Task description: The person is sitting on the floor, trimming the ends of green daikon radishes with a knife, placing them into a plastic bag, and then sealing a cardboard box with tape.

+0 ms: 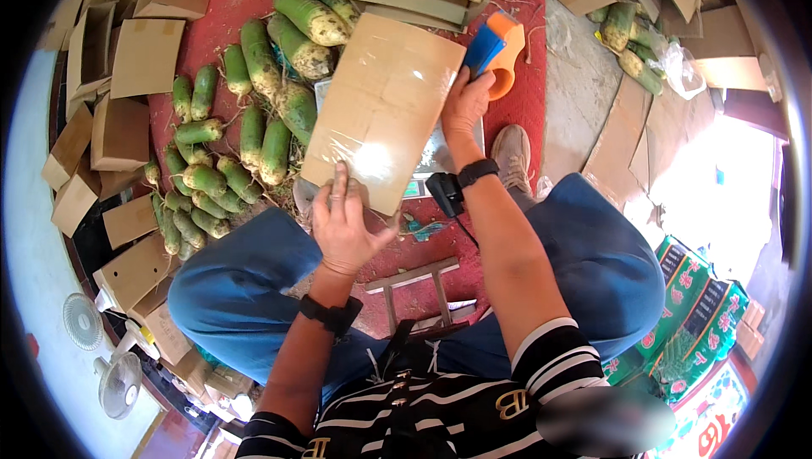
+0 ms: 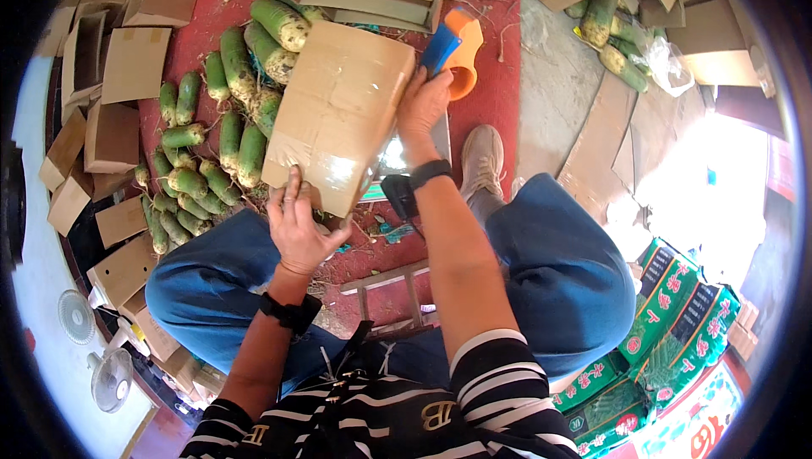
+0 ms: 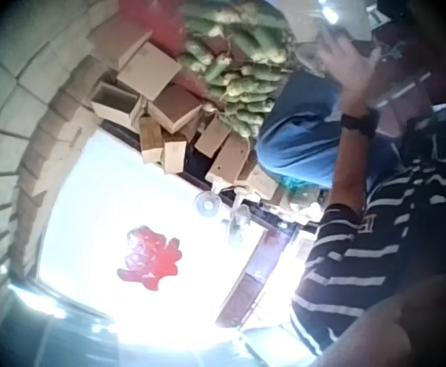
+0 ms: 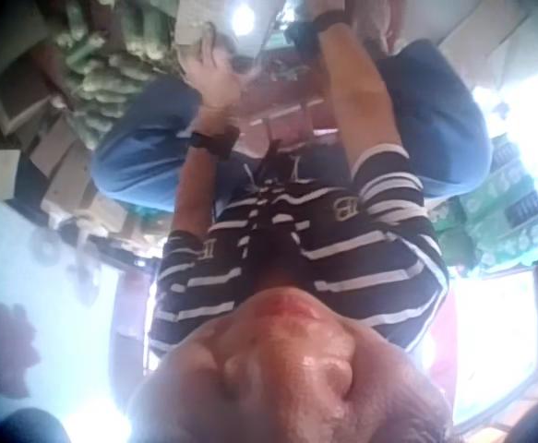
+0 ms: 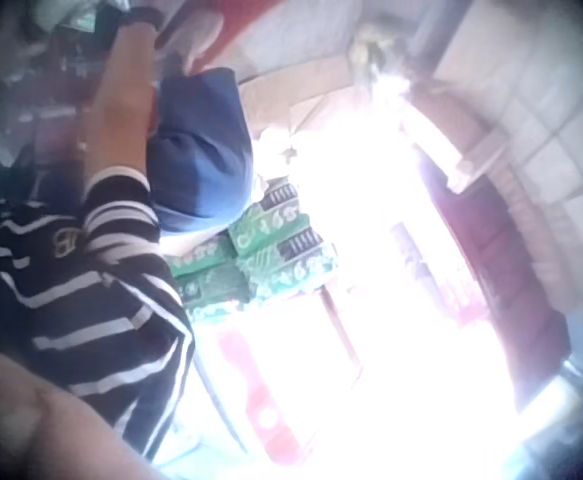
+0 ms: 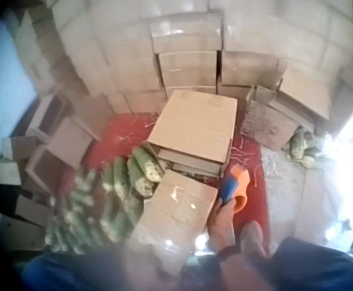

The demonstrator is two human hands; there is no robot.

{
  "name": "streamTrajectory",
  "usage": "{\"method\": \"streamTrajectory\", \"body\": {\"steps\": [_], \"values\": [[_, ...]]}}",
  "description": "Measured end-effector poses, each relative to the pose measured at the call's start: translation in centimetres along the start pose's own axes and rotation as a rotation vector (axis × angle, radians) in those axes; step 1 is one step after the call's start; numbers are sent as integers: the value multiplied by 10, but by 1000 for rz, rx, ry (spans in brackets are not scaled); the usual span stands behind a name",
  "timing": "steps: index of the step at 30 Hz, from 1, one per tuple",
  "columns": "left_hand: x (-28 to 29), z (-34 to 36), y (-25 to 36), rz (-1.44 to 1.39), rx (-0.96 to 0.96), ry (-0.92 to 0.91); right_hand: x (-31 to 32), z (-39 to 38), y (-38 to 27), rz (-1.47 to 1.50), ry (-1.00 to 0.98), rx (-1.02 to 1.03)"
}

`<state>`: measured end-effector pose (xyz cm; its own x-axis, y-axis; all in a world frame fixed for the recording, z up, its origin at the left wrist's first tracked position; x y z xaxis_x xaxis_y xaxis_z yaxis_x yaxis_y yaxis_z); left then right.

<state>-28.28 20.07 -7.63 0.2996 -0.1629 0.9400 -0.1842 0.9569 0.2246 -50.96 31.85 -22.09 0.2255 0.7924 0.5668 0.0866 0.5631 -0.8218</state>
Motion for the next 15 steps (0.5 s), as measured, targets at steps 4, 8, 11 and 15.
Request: {"method": "streamTrajectory", "body": {"steps": [4, 8, 11, 15], "values": [[1, -5, -1, -38, 37, -14, 27, -5, 1, -13, 28, -128], [15, 1, 0, -69, 85, -49, 89, -2, -43, 416, 11, -15], [36, 11, 1, -135, 144, -60, 117, -23, -93, 842, -485, -187], [58, 52, -19, -996, 446, -59, 170, -60, -145, 751, -884, -126]]}}
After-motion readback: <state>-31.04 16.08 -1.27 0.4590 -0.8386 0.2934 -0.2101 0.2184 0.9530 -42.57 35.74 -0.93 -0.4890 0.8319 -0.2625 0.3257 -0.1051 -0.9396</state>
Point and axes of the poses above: each hand's wrist, its own z-axis towards the middle knuckle, its own x-axis out of the back of the hand, y = z × x, the point moved 7 cm from there along z, towards the middle knuckle, and after that the axes turned 2 degrees about -x, right-handed, at the moved point
